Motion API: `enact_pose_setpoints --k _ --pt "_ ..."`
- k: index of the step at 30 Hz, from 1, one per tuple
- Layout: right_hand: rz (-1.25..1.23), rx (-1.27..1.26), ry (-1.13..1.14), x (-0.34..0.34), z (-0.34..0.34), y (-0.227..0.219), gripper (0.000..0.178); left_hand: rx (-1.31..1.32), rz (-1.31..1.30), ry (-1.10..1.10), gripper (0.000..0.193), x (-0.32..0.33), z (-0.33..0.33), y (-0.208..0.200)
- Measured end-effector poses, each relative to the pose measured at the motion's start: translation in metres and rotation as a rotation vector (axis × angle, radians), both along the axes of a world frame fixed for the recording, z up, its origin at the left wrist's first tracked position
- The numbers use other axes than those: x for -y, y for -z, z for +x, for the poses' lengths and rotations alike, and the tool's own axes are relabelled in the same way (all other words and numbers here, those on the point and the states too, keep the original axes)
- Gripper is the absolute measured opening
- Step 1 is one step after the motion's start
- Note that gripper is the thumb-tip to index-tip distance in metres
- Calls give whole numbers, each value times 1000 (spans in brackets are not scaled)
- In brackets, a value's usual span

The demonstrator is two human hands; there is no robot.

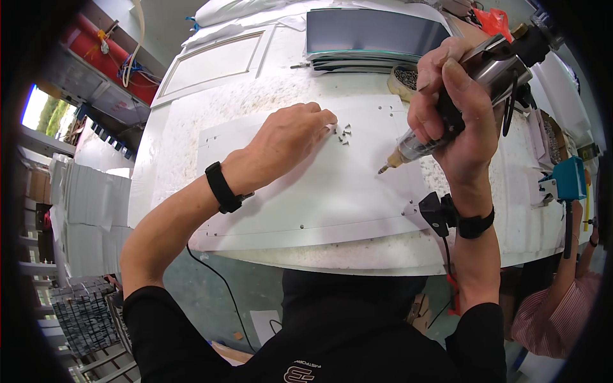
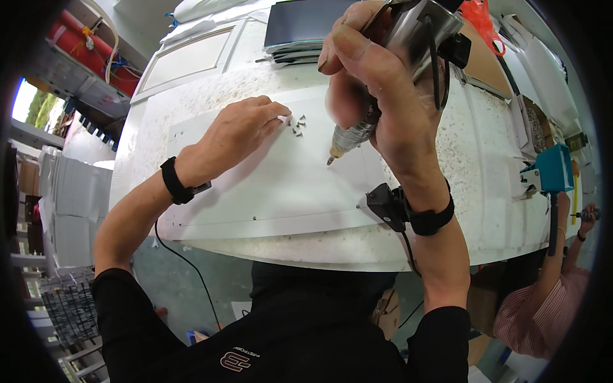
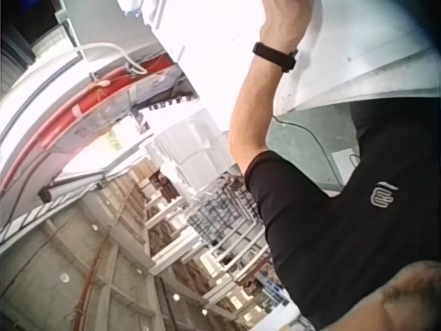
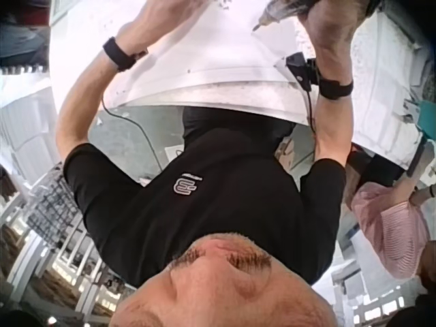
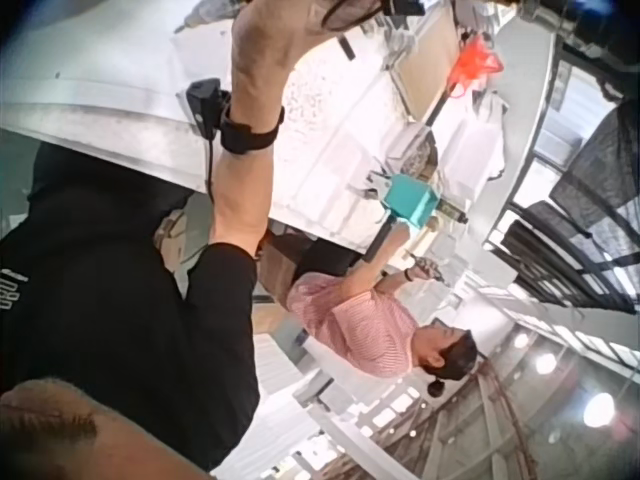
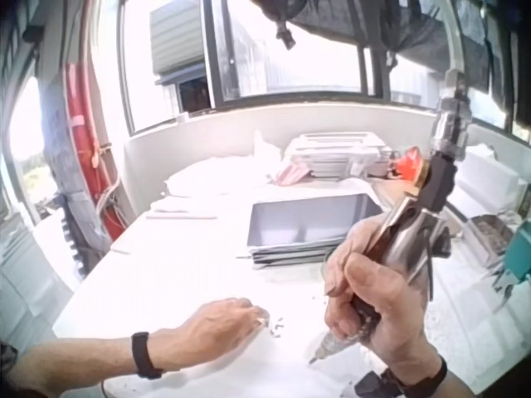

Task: The person places a dark rectangular panel into a white frame, applies a white substance to the panel using a blue dispenser, and then secures a white cover plate over the assembly. They use a handheld electric screwdriver to fasten multiple screws into the cover plate, completing the assembly of the window frame component.

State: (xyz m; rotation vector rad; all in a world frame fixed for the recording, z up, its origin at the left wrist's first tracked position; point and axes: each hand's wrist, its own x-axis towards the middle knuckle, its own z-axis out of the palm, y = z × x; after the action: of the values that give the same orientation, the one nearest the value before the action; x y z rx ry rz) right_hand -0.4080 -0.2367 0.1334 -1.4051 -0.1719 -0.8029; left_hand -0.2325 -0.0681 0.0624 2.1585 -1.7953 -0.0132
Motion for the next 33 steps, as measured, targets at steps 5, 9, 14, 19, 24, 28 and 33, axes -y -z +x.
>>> enact_pose_setpoints --k 5,9,14,19,24,28,33 --pt "29 16 9 9 0 1 23 20 -68 125 15 9 2 6" --pt "60 8 1 7 3 -1 23 67 -71 115 10 11 6 11" --pt "149 27 -59 4 5 14 18 256 -82 176 8 5 0 15" --pt "187 40 43 21 1 25 19 310 -71 147 13 13 -5 8" --pt "145 17 8 0 6 10 22 -275 -244 50 14 -11 -3 14" --pt "197 53 -20 1 8 -1 23 -656 -106 -218 14 -44 -6 -1" --pt "207 121 -89 -12 42 -16 21 -1079 -151 -316 11 -65 5 -3"
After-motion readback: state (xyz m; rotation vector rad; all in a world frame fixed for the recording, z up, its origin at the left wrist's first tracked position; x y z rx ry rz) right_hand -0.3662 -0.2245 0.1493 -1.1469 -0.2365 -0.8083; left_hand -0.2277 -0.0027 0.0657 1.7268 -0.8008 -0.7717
